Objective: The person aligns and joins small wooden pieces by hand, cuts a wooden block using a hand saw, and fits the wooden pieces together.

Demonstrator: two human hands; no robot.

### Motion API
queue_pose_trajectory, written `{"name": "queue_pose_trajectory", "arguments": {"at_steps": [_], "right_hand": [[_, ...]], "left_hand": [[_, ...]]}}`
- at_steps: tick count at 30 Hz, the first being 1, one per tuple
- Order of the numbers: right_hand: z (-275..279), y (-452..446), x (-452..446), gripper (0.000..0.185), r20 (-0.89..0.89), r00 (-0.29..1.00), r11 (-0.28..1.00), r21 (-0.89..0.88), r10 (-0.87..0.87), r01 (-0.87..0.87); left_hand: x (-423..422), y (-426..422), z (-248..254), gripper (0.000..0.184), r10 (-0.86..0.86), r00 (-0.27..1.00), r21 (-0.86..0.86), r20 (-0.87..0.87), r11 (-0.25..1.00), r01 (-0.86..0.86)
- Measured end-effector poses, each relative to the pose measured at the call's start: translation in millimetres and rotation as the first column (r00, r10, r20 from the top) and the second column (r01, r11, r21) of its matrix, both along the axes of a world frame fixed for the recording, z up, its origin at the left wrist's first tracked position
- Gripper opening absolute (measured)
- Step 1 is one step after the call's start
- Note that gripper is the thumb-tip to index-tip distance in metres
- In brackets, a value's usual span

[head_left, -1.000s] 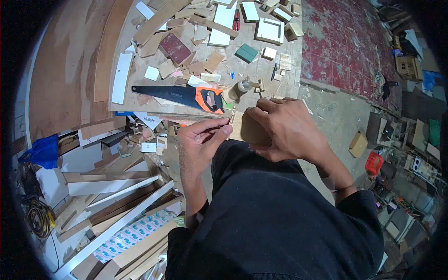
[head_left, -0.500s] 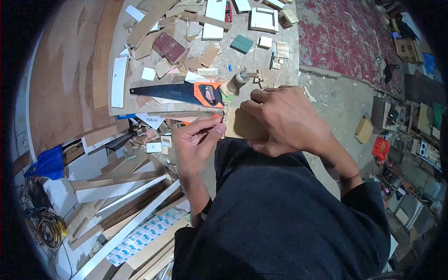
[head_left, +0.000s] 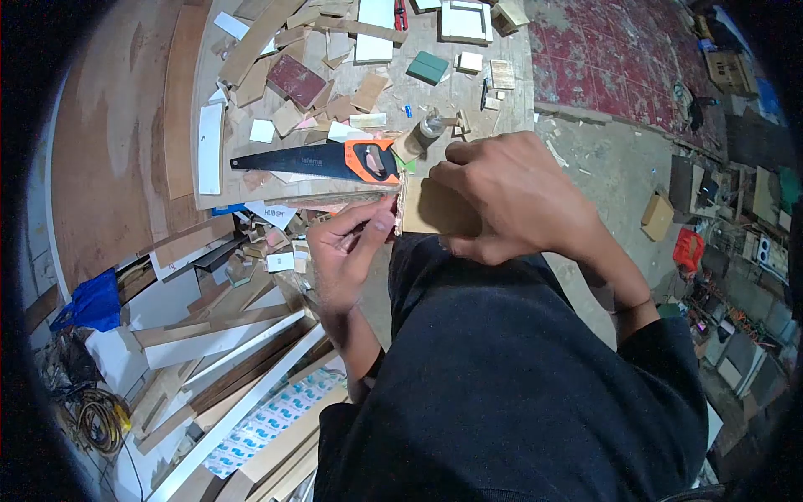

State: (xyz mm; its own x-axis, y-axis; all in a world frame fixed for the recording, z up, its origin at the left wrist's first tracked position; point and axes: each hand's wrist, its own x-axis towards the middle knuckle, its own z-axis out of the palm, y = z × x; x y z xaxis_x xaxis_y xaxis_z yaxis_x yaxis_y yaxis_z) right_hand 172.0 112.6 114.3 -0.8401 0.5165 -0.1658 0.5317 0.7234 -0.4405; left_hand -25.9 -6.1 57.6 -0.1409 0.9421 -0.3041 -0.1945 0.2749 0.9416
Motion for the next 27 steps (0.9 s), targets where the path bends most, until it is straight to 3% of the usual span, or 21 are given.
{"name": "queue_pose_trajectory", "arguments": {"at_steps": [7,11,21,27], "right_hand": [[-6,7,6,0.045,-0.165,0.986,0.996,-0.089,-0.009,-0.006],[-1,9,7,0.061,-0.055,0.998,0.979,-0.205,-0.004,-0.007],[-2,8,11,0.063,-0.105,0.994,0.958,-0.286,-0.041,0.009],[-5,6,9,0.063,-0.124,0.991,0.946,-0.324,-0.055,0.012]], "left_hand": [[-13,3,1,0.029,-0.156,0.986,0.156,0.067,0.977,0.144],[-17,5,-2,0.033,-0.218,0.973,0.199,0.070,0.959,0.201],[-14,5,0,0.033,-0.227,0.974,0.213,0.029,0.953,0.216],[-6,7,0,0.032,-0.144,0.990,0.267,0.000,0.954,0.138]]}}
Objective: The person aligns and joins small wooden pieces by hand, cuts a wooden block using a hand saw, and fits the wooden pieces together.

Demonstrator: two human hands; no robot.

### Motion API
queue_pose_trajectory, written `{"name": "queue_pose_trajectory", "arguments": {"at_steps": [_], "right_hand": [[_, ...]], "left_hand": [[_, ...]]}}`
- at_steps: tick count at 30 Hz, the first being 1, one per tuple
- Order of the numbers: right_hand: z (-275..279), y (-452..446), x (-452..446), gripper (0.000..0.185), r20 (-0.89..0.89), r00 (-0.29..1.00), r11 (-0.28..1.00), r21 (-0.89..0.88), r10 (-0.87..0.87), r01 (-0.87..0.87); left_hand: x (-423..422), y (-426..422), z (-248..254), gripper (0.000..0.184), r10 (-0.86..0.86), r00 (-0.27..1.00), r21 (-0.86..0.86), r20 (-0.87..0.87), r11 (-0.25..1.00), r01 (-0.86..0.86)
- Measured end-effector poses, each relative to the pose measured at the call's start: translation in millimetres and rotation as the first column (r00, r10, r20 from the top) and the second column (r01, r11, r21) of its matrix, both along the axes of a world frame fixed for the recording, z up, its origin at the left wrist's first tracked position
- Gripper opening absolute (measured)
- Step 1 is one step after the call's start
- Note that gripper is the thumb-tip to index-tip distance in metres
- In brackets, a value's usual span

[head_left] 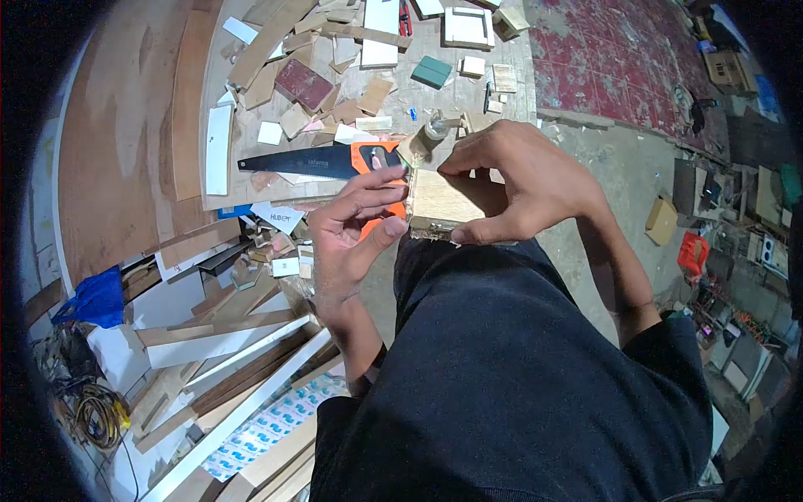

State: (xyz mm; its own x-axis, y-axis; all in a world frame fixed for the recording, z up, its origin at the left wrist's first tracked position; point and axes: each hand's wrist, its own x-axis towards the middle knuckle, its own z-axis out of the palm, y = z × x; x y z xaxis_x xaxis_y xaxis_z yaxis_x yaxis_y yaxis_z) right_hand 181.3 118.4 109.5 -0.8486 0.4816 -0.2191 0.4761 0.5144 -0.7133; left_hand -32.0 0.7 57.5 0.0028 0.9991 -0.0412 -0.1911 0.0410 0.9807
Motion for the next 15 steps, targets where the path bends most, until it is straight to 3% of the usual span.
{"name": "queue_pose_trajectory", "arguments": {"at_steps": [15], "right_hand": [[-2,-3,-13,0.060,-0.030,0.999,0.999,-0.016,0.031,-0.031]], "left_hand": [[-2,-10,-3,0.027,0.090,0.993,0.002,0.072,0.996,-0.091]]}}
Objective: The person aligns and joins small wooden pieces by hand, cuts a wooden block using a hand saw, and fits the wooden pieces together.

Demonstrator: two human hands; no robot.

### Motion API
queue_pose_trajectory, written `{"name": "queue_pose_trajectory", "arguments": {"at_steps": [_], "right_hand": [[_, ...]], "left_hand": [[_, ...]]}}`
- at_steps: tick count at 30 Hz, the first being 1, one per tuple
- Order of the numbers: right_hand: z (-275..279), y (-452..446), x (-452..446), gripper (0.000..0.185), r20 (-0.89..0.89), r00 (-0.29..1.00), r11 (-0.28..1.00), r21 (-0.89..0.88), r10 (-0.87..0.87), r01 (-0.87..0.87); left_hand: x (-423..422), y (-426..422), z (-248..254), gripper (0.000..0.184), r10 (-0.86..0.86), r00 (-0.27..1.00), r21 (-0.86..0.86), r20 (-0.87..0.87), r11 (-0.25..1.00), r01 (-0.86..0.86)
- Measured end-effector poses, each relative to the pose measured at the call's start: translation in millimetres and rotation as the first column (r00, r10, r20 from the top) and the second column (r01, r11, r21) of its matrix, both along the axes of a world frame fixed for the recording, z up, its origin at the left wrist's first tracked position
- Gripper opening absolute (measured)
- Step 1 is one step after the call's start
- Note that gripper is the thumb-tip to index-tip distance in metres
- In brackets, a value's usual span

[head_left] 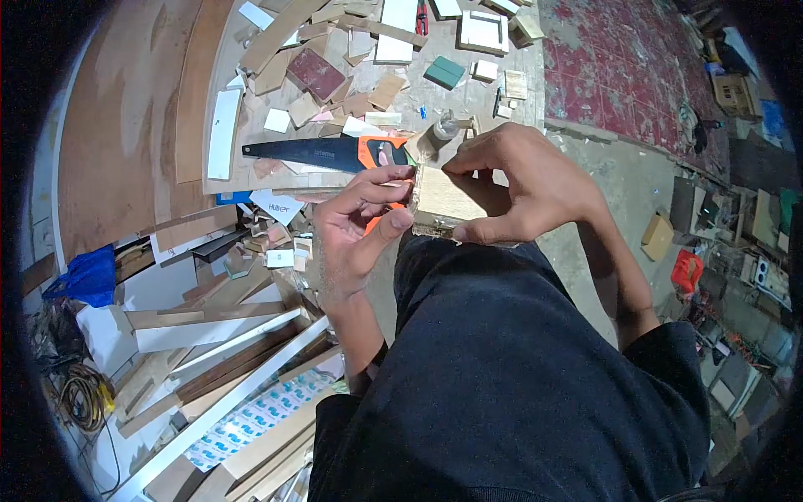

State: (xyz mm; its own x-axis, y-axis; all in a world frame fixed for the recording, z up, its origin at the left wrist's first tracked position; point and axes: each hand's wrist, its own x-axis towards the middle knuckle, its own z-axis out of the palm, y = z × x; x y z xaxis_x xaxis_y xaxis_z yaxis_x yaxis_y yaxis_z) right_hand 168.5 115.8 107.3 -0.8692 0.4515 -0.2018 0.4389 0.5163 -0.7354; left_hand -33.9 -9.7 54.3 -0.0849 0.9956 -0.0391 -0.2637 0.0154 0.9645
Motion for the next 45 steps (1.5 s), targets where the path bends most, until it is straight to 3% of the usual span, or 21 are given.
{"name": "queue_pose_trajectory", "arguments": {"at_steps": [8,17,19,23,28,32,34,45], "right_hand": [[0,1,-3,0.053,0.004,1.000,1.000,-0.008,0.017,-0.017],[0,7,-1,0.048,-0.030,1.000,0.999,0.035,0.006,-0.005],[5,9,-2,0.049,0.031,0.999,1.000,0.011,0.026,-0.026],[4,9,-1,0.050,0.019,1.000,1.000,-0.006,-0.011,0.011],[1,9,1,0.059,-0.055,0.998,0.993,0.110,-0.025,0.031],[4,11,0,0.063,-0.029,0.999,0.997,0.068,-0.028,0.030],[0,10,1,0.041,-0.156,0.987,0.990,0.127,-0.041,0.062],[-1,13,4,0.041,-0.183,0.983,0.988,0.142,-0.035,0.062]], "left_hand": [[0,2,0,0.027,0.022,0.997,-0.001,0.070,1.000,-0.022],[0,10,3,0.027,0.024,1.000,-0.037,0.008,0.999,-0.024],[-2,12,2,0.028,0.009,1.000,-0.030,0.005,1.000,-0.009],[-1,15,5,0.029,0.019,1.000,-0.027,0.023,0.999,-0.018],[-6,21,3,0.032,-0.009,1.000,0.012,0.008,1.000,0.009],[-6,19,2,0.036,0.019,0.999,0.002,-0.026,1.000,-0.019],[-5,20,3,0.037,0.025,0.999,0.012,-0.042,1.000,-0.024],[1,22,5,0.036,0.045,0.999,0.045,0.017,0.998,-0.046]]}}
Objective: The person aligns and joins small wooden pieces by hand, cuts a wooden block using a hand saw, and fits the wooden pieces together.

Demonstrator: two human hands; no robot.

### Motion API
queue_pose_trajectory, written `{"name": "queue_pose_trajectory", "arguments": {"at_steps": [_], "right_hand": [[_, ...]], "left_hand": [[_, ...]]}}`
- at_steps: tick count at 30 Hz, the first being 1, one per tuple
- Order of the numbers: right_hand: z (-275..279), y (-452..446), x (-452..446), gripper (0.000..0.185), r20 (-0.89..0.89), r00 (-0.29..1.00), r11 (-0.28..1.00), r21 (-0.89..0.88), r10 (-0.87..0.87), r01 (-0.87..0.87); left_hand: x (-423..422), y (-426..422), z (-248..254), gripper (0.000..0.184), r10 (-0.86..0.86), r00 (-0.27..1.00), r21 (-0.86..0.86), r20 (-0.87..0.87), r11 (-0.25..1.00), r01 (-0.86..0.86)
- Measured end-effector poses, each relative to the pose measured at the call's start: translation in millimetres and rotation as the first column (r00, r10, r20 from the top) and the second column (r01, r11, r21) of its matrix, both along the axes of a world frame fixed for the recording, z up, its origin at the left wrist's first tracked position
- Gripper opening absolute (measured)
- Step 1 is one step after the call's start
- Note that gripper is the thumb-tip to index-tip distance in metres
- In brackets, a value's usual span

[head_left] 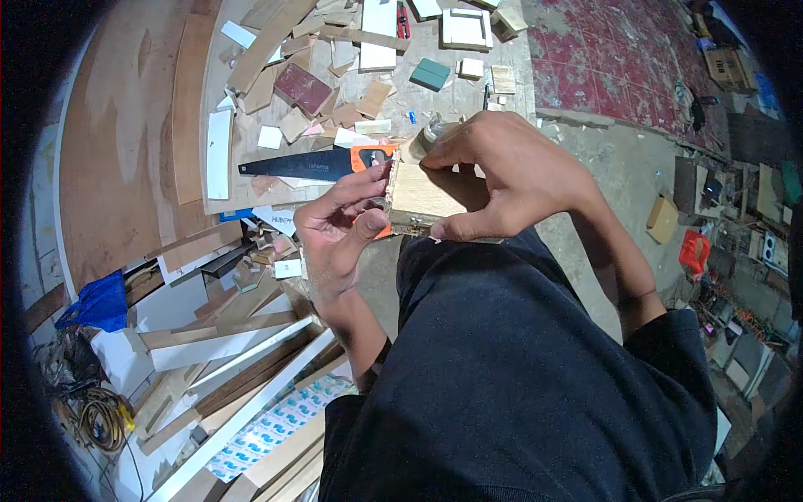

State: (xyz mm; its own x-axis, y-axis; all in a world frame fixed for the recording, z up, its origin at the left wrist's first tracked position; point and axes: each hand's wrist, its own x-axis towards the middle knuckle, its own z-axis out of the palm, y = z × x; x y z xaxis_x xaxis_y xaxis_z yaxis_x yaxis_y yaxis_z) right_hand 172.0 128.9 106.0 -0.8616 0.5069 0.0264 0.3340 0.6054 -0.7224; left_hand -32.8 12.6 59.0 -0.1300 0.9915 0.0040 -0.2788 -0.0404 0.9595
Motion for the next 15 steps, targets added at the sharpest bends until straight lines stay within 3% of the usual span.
{"name": "queue_pose_trajectory", "arguments": {"at_steps": [15], "right_hand": [[-1.0,5.6,-3.4,0.040,0.014,1.000,1.000,-0.004,0.024,-0.024]], "left_hand": [[-1.5,0.8,-2.2,0.033,0.026,1.000,-0.028,-0.016,0.999,-0.026]]}}
